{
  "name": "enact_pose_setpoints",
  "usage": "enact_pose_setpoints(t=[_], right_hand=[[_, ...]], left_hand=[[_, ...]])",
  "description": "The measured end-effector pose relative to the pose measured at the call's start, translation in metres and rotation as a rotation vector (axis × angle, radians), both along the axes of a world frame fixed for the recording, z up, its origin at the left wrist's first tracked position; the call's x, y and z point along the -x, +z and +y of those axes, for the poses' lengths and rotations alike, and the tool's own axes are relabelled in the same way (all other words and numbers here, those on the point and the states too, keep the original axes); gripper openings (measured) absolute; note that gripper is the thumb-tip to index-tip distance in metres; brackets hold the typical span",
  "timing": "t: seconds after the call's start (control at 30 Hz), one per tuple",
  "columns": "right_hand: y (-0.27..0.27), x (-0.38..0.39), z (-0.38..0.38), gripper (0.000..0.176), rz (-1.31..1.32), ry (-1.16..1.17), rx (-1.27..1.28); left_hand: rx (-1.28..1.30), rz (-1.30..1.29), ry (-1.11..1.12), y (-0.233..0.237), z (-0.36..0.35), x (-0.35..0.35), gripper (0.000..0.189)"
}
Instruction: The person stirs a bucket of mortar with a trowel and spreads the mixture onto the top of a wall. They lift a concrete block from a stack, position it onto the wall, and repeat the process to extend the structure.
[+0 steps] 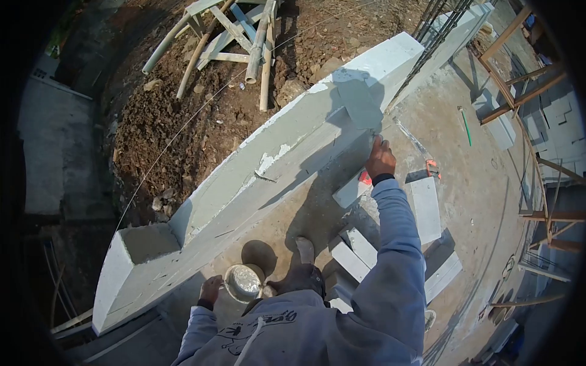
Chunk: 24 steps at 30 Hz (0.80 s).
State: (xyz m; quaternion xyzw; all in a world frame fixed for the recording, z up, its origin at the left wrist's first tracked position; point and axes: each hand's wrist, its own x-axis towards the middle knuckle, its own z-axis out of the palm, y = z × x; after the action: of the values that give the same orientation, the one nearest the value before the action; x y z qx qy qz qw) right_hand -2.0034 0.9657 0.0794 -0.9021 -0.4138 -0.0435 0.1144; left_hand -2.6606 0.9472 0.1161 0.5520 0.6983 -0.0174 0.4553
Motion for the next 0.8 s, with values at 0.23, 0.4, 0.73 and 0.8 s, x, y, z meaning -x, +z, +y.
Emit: enact_pose_setpoints(t=[0.23, 0.4, 0.73, 0.8], right_hand=[[0.042, 0.016, -0.116, 0.05, 0.159, 0.019, 0.007], [0.145, -0.002, -0.058, 0.045, 0.834, 0.073, -0.253], [0.162, -0.025, 0.03, 0.05, 0.419, 0.116, 0.161], [0.162, -0.019, 0.052, 0.051, 0.401, 0.134, 0.189]], left_hand=[[0.041, -0.159, 0.059, -0.047, 0.011, -0.012, 0.033], [0.094, -0.032, -0.159, -0.07, 0.0, -0.012, 0.033], [-0.01, -0.184, 0.078, -0.054, 0.007, -0.036, 0.032], [0.035, -0.197, 0.127, -0.06, 0.002, -0.028, 0.033]])
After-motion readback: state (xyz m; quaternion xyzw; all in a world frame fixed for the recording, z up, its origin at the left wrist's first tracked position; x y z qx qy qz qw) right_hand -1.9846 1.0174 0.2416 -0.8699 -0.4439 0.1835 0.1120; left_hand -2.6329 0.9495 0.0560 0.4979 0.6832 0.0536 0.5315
